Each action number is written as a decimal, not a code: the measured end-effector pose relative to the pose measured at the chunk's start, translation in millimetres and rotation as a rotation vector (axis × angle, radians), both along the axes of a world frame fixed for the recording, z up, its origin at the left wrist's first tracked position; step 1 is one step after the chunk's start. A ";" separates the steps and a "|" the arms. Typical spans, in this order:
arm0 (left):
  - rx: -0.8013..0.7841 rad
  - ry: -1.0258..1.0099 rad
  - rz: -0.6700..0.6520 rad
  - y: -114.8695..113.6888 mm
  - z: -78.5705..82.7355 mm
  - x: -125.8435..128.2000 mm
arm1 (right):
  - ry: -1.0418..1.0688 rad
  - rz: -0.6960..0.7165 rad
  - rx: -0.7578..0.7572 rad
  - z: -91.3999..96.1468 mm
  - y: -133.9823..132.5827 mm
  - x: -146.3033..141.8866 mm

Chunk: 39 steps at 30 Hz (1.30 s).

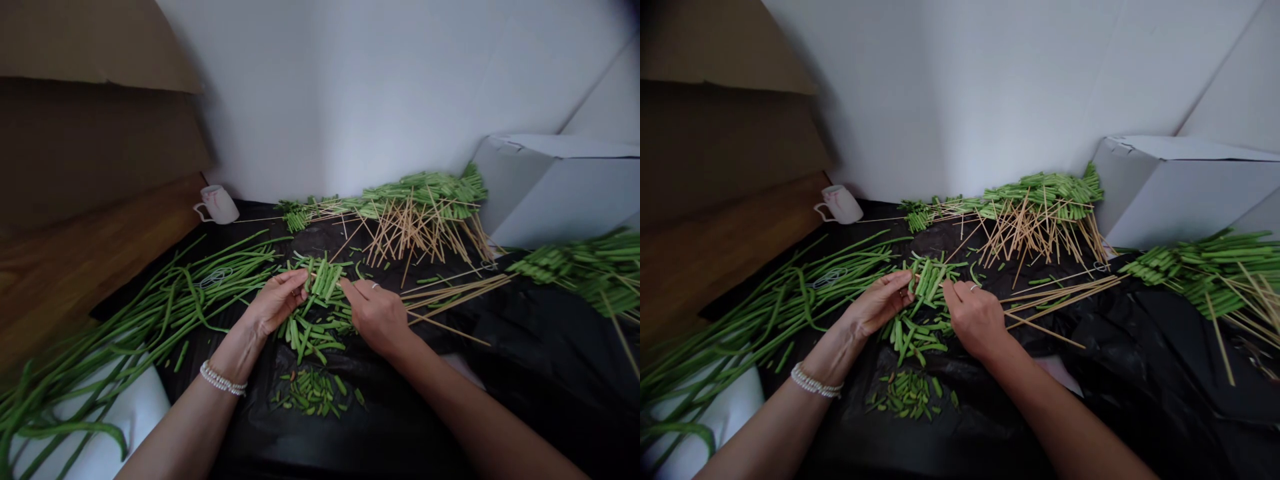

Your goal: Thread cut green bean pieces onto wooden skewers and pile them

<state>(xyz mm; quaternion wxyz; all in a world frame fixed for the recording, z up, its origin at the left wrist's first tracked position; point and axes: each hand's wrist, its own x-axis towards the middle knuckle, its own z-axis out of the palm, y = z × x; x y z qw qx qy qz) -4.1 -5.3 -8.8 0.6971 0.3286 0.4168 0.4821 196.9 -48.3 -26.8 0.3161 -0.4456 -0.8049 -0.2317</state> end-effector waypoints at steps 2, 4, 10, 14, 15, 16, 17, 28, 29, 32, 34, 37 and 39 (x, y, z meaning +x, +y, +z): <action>0.012 0.020 0.005 0.0 -0.5 -0.1 | 0.006 -0.002 -0.009 -0.1 -0.3 -0.2; 0.028 0.044 0.007 -0.1 -1.1 0.0 | 0.008 0.002 -0.024 -0.1 -0.6 -0.6; 0.054 0.083 -0.001 -1.4 -1.0 2.8 | 0.012 0.003 -0.019 0.5 -0.2 -2.1; 0.182 0.248 0.004 -2.1 1.0 0.5 | -0.007 -0.014 0.023 1.7 2.6 2.6; 0.242 0.349 -0.004 -2.1 1.5 -1.4 | -0.006 -0.024 0.035 2.2 3.4 4.5; 0.306 0.474 -0.020 -1.9 1.9 -3.9 | -0.002 -0.036 0.042 2.8 4.2 6.4; 0.369 0.615 -0.047 -1.6 2.1 -6.8 | 0.005 -0.048 0.045 3.3 4.9 8.2; 0.631 1.367 -0.321 0.1 -2.1 -22.3 | 0.030 -0.055 0.016 4.7 6.3 9.9; 0.645 1.375 -0.325 0.0 -2.6 -21.0 | 0.029 -0.055 0.014 5.0 6.1 9.5; 0.718 1.291 -0.228 -0.1 -3.2 -17.2 | 0.029 -0.056 0.014 6.1 5.5 8.5; 0.727 1.180 -0.155 -0.2 -1.3 -16.4 | 0.033 -0.056 0.016 6.8 5.4 8.6; 0.640 1.012 -0.307 -1.5 6.4 -19.5 | 0.044 -0.065 0.023 8.2 6.0 10.2; 0.600 0.965 -0.501 -3.0 13.0 -23.9 | 0.054 -0.071 0.036 9.3 6.5 11.7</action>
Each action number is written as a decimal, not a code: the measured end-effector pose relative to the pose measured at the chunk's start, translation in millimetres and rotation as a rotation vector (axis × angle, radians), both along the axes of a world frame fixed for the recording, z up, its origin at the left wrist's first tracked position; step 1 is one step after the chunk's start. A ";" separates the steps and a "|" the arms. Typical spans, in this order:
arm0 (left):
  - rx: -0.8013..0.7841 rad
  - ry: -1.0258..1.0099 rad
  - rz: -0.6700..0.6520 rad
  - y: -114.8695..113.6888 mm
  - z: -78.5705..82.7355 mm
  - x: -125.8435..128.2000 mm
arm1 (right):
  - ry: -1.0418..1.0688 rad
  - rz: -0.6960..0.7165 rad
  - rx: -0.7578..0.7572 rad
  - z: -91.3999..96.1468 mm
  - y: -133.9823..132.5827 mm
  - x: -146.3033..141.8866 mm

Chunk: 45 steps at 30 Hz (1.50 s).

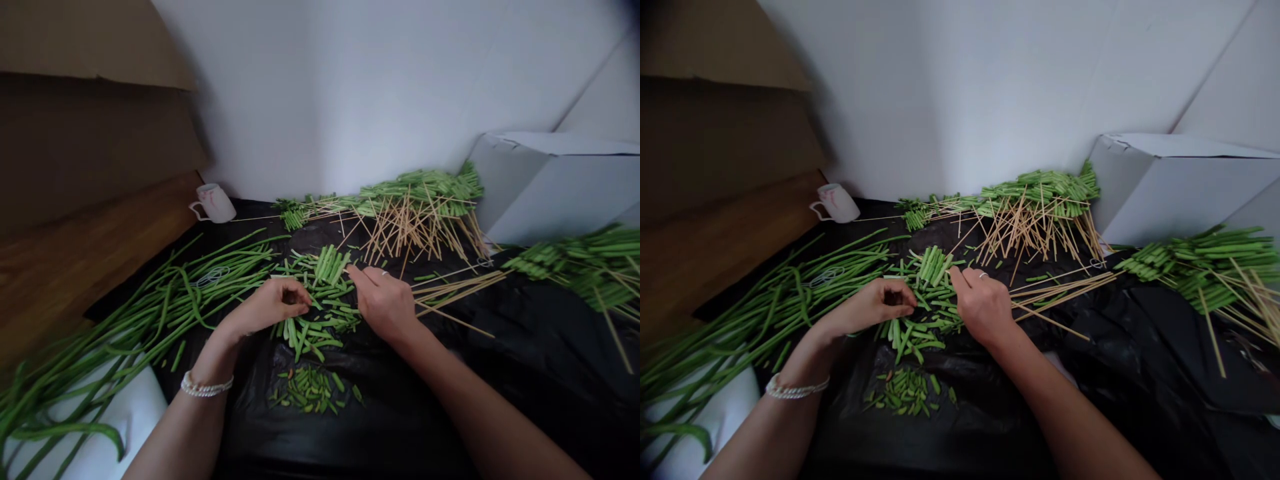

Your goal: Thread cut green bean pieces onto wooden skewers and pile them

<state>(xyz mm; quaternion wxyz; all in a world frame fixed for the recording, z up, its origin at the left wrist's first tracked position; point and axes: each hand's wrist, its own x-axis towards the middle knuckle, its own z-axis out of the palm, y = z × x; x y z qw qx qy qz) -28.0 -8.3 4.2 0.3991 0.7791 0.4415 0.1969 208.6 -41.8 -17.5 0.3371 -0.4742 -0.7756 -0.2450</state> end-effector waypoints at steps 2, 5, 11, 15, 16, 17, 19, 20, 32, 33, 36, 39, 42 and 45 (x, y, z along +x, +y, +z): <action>0.012 0.079 -0.089 -1.5 5.3 -4.6 | 0.010 0.004 0.008 0.8 0.2 0.8; 0.085 0.205 -0.139 -3.4 7.4 -8.5 | 0.014 0.014 0.006 0.9 -0.1 0.2; 0.176 0.259 -0.179 -4.2 -1.3 -3.0 | 0.012 0.018 -0.018 -1.2 0.0 -1.4; 0.158 0.117 -0.013 -0.9 -2.9 2.1 | 0.012 0.000 -0.019 -0.7 -0.4 -0.6; 0.131 0.042 0.065 0.1 -3.0 3.1 | 0.014 -0.003 -0.014 -0.2 -0.6 -0.5; 0.091 -0.044 0.143 1.0 -3.2 4.0 | 0.017 -0.001 -0.008 0.2 -0.9 -0.3; -0.013 -0.246 0.286 2.6 -4.5 5.8 | 0.022 0.011 0.000 0.9 -1.2 -0.3; -0.068 -0.360 0.346 3.4 -5.5 6.8 | 0.023 0.018 0.002 1.0 -1.4 -0.5; -0.477 -0.967 0.491 9.1 -11.9 8.8 | -0.006 0.077 -0.024 -6.3 -2.6 -7.5; -0.478 -0.968 0.488 9.0 -12.0 9.1 | -0.009 0.078 -0.023 -7.0 -2.5 -7.8; -0.480 -0.960 0.488 8.6 -12.1 10.9 | -0.014 0.071 -0.031 -8.3 -2.0 -7.9; -0.473 -0.941 0.478 8.5 -12.3 12.2 | -0.018 0.063 -0.044 -8.7 -1.5 -7.6; -0.457 -0.928 0.485 8.5 -12.8 11.4 | -0.024 0.057 -0.033 -8.8 -1.4 -8.1; -0.450 -0.922 0.483 9.0 -13.8 9.4 | -0.025 0.060 -0.029 -9.1 -1.8 -9.2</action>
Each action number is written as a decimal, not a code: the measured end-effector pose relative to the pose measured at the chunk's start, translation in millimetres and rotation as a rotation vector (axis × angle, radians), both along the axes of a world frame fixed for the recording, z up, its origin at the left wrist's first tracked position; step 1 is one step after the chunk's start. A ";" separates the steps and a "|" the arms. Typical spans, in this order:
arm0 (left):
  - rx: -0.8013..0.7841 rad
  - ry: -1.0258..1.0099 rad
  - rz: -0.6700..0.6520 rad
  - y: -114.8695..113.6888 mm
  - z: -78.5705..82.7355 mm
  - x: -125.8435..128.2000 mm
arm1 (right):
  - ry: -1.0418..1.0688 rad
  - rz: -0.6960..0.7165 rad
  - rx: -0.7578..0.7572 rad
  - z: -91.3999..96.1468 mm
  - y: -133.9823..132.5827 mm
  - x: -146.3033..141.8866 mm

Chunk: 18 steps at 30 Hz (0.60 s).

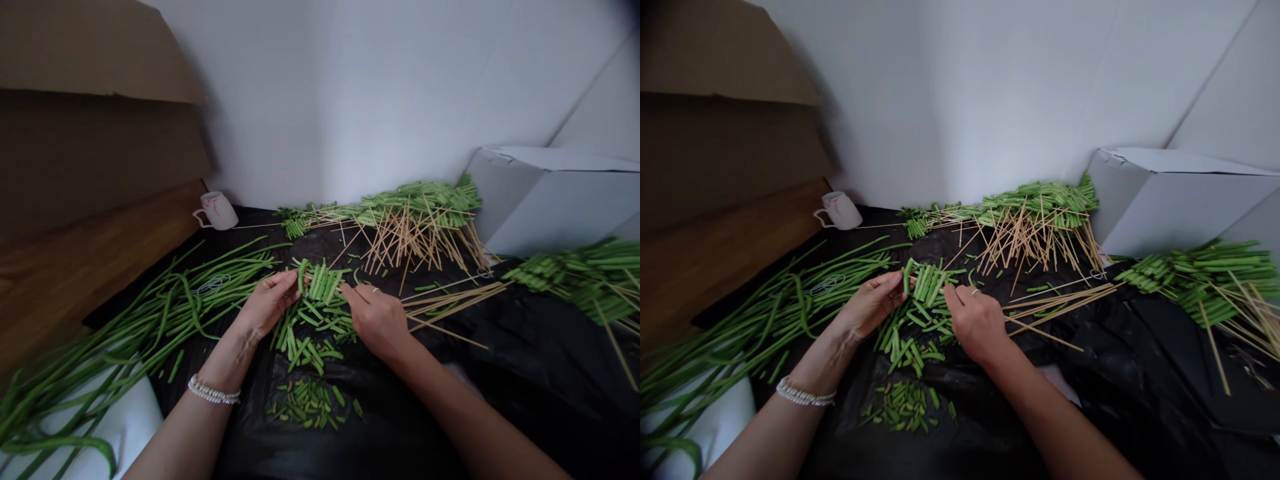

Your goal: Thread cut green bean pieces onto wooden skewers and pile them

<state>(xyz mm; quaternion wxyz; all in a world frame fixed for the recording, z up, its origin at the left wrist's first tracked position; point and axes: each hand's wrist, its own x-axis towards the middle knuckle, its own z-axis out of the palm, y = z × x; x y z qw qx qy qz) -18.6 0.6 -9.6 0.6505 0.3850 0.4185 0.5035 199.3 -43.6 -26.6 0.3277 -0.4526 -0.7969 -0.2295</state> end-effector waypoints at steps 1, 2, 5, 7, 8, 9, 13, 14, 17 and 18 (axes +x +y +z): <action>-0.001 -0.001 0.000 0.3 -0.5 -0.5 | -0.001 0.002 -0.003 -0.1 -0.2 -0.4; -0.004 -0.003 0.002 0.7 -1.0 -0.8 | -0.003 0.006 -0.004 -0.3 -0.5 -0.8; -0.027 -0.016 0.007 1.8 -2.6 -0.6 | -0.010 0.011 -0.012 -0.7 -1.4 -1.7; -0.040 -0.017 0.008 1.8 -2.8 0.1 | -0.012 0.010 -0.018 -0.8 -2.0 -2.3; -0.044 -0.015 0.011 1.6 -2.5 0.3 | -0.013 0.009 -0.022 -0.7 -2.4 -2.5; -0.046 -0.014 0.016 1.3 -2.0 0.5 | -0.013 0.010 -0.023 -0.6 -2.7 -2.8; -0.057 -0.028 0.018 0.6 0.8 0.8 | -0.013 0.016 -0.020 -0.1 -4.0 -3.5; -0.062 -0.036 0.010 0.6 1.4 0.9 | -0.012 0.018 -0.017 -0.1 -4.1 -3.7; -0.093 -0.061 -0.011 0.1 1.9 2.2 | -0.011 0.016 -0.004 -1.1 -4.3 -4.1; -0.104 -0.070 -0.016 -0.4 1.8 3.0 | -0.011 0.014 0.001 -1.6 -4.3 -4.3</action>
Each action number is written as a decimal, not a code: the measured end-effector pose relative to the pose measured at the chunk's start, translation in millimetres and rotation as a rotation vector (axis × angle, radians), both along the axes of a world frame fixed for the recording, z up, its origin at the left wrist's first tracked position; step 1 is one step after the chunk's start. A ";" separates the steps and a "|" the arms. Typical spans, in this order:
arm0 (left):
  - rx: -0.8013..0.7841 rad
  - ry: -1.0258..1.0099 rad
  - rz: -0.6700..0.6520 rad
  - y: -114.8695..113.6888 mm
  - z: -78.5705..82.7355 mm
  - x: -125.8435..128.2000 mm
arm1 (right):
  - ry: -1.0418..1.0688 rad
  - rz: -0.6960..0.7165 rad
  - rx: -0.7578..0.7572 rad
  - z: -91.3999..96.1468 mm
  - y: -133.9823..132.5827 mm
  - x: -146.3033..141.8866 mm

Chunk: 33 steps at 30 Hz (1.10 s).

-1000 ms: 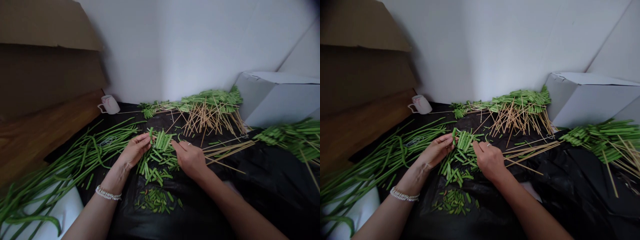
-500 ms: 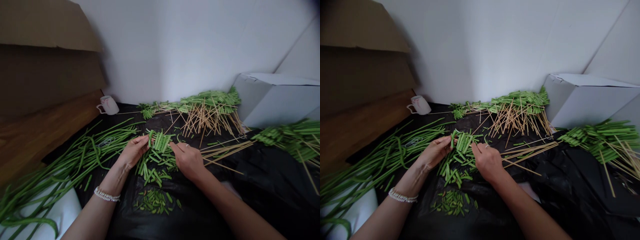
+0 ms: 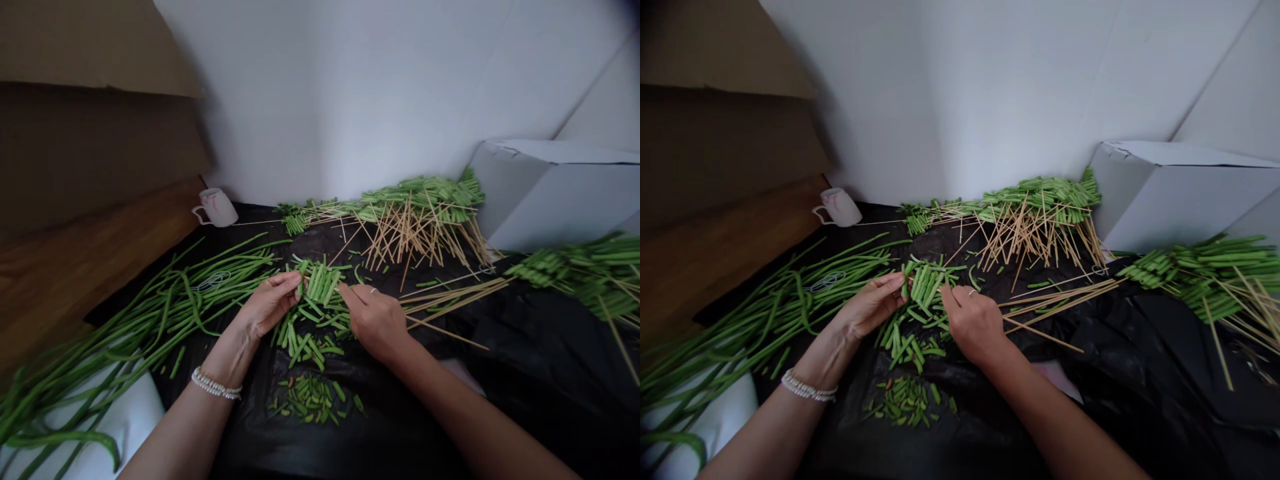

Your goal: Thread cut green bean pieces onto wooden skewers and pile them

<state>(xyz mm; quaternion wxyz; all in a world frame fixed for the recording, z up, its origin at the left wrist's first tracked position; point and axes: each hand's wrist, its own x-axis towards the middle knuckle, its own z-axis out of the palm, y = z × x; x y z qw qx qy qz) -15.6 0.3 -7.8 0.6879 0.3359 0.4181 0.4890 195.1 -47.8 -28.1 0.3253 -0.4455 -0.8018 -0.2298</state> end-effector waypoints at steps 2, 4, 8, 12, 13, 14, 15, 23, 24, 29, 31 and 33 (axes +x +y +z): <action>-0.022 -0.010 -0.005 -1.5 -0.6 2.3 | -0.002 0.001 0.002 -0.8 0.1 -0.3; -0.041 -0.015 -0.003 -3.3 -1.5 5.2 | -0.005 0.006 -0.002 -1.0 0.0 -0.4; -0.045 -0.012 0.002 -5.4 -2.5 9.7 | -0.008 0.014 -0.003 -0.2 -0.3 -0.3; 0.015 0.031 0.001 -5.6 -1.6 10.1 | -0.024 0.011 0.001 1.8 1.1 2.5; 0.037 0.054 -0.004 -5.8 -1.1 9.4 | -0.031 0.001 0.008 2.4 1.8 3.8; 0.066 0.093 -0.016 -6.2 -0.5 8.5 | -0.033 -0.012 0.018 3.1 2.6 5.4; 0.106 0.154 -0.035 -6.6 0.1 7.1 | -0.029 -0.030 0.030 3.8 3.5 7.0; 0.677 0.949 -0.281 -3.6 -1.3 -8.7 | 0.002 -0.077 0.051 4.8 7.1 12.7; 0.738 1.018 -0.281 -2.9 -3.1 -8.9 | -0.001 -0.073 0.047 4.2 6.9 12.4; 0.849 1.260 -0.296 -3.7 -10.7 -3.8 | 0.003 -0.072 0.053 3.5 6.3 10.9; 0.857 1.239 -0.257 -5.2 -10.9 -2.0 | 0.005 -0.071 0.050 4.0 6.4 10.9; 0.847 1.144 -0.175 -6.1 -9.0 -1.2 | 0.008 -0.071 0.044 4.5 6.7 11.4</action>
